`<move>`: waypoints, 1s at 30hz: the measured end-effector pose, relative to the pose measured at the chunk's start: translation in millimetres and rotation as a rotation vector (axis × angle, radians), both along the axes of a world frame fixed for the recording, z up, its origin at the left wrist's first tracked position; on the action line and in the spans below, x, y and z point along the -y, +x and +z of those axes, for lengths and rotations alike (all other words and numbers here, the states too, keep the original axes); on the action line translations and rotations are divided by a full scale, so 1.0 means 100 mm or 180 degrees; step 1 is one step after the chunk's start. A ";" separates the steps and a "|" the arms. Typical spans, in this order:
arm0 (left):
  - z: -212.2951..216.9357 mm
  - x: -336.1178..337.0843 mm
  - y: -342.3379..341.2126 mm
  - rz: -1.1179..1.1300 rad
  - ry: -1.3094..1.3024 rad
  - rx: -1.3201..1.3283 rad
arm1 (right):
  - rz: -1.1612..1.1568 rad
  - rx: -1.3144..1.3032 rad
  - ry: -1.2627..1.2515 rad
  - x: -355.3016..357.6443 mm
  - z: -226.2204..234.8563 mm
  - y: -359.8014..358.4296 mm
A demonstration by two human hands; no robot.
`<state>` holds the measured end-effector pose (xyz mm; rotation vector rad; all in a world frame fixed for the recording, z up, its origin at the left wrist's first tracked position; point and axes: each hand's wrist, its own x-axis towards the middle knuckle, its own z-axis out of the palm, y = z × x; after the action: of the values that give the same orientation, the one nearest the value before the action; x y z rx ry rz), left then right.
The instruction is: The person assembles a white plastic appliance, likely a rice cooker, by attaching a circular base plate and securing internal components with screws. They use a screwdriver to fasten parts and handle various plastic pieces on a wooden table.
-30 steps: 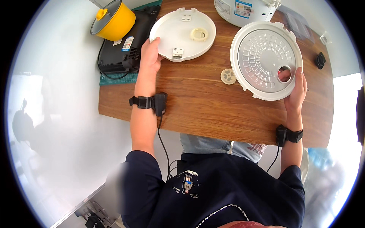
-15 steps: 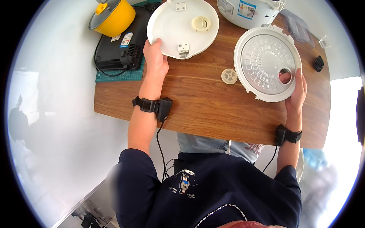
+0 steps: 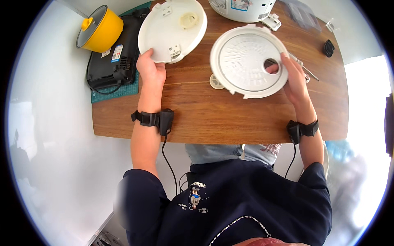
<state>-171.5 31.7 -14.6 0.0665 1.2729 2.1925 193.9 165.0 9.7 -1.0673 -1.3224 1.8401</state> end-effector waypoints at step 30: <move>0.08 0.07 -0.02 -0.0114 0.0856 0.0087 | 0.1117 0.2221 0.4144 0.55 -0.10 -0.86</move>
<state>-173.2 24.7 -6.4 0.1637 0.9482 2.3119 108.1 110.3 -0.5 -0.6996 -2.6300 0.3696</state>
